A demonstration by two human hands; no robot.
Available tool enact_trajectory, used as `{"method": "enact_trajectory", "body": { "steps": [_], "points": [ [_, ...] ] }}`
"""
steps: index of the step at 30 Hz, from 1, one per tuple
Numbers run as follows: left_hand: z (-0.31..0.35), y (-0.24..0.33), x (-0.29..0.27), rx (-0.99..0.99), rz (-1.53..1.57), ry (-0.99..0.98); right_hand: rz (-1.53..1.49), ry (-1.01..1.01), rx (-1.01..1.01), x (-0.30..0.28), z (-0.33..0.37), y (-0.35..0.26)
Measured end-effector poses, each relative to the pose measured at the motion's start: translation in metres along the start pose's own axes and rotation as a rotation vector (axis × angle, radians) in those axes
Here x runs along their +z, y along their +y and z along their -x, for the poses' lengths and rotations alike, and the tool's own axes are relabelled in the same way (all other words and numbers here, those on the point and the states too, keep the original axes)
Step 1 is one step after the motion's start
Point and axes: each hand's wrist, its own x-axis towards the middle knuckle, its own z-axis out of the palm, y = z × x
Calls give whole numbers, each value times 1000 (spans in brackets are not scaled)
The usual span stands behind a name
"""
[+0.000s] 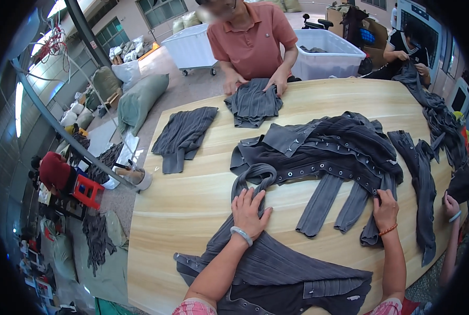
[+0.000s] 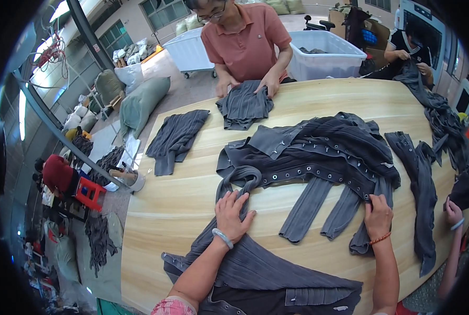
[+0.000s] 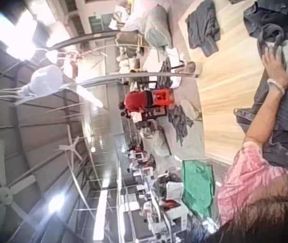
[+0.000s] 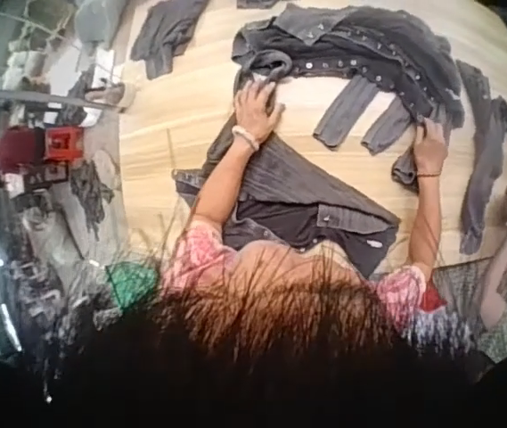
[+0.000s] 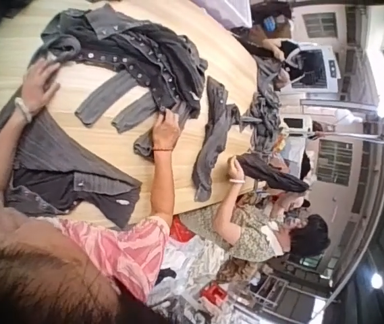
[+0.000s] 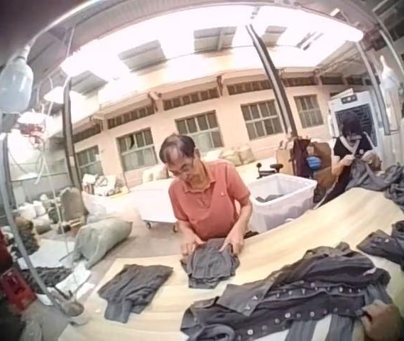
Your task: Inspecting, arranging, and folding grey fabric garments with metal eyelets on a workbench in a factory setting.
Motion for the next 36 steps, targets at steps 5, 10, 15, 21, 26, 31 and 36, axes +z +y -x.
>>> {"method": "enact_trajectory", "body": {
  "steps": [5, 10, 15, 21, 26, 31, 36],
  "points": [
    [-7, 0, -2, 15, -30, 53, 37, -65, -44, -13, 7, -16],
    [-10, -5, -1, 16, -4, 33, 95, -107, -53, -31, 25, -23],
    [4, -3, 2, -56, -67, 35, 25, -131, -57, -47, 40, -46],
    [47, -5, -15, -246, -193, 85, -82, -194, -153, -26, 39, -86],
    [46, -9, -14, -264, -215, 84, -242, -212, -245, 18, 17, -126],
    [34, -6, -12, -237, -198, 68, -254, -115, -301, 53, -24, -161],
    [29, -6, -12, -222, -179, 65, -108, 33, -319, 86, -62, -171]
  ]
}}
